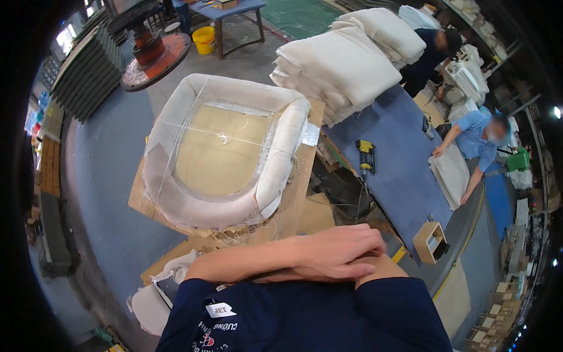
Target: The person staples white fabric onto a black cushion frame using a staple gun, then inserts a foam cushion into the fabric cover. The person works at a workstation in a factory setting.
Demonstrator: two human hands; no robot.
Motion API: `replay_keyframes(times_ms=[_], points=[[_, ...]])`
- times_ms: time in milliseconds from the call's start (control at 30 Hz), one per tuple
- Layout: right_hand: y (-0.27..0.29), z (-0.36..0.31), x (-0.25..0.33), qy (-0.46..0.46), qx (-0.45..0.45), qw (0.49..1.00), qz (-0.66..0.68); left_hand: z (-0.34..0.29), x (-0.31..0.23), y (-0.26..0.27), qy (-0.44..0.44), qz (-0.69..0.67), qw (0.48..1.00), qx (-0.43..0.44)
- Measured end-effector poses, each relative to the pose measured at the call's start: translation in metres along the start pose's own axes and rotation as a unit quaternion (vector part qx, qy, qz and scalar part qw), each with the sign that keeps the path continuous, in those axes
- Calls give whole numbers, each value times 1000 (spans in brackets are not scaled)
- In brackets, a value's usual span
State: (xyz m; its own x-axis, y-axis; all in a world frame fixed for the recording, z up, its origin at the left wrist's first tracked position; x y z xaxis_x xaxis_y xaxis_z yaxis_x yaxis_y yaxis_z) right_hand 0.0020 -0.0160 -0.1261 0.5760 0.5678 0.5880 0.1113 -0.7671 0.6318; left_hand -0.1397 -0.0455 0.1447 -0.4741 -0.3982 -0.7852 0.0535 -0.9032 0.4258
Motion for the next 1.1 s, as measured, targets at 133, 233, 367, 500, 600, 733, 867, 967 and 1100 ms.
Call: replay_keyframes(times_ms=[133,233,367,500,600,733,867,967,1100], points=[[0,-2,-4,15,29,999,-1,-3,2,8,8,52,998,45],[10,-20,-14,35,46,998,7,-25,24,16,32,100,994,37],[67,-86,-60,78,-19,996,50,-72,105,66,149,103,976,-120],[123,-227,-196,-83,-283,918,263,-152,183,81,468,230,813,-259],[150,-328,-336,-169,-461,818,299,-182,228,55,562,256,741,-264],[160,-413,-548,-216,-626,478,577,-157,250,53,635,343,648,-242],[196,-443,-675,-147,-647,359,657,-138,276,65,662,342,620,-248],[226,-437,-702,-89,-681,357,633,-127,289,80,668,345,605,-261],[216,-434,-700,-68,-679,361,636,-123,309,92,675,329,593,-291]])
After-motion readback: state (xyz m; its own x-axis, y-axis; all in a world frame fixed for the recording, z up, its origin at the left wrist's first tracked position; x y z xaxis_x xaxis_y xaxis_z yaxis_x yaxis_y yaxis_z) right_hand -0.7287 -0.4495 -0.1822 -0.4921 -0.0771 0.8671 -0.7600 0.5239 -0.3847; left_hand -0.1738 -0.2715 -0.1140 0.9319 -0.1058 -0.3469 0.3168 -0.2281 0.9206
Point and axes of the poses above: each hand's wrist, its own z-axis towards the middle knuckle, its own y-axis out of the back of the hand, x = y × z, the point moved 6 cm from there along z, towards the middle knuckle, and after that the axes turned 15 degrees about x, right-handed, at the moved point
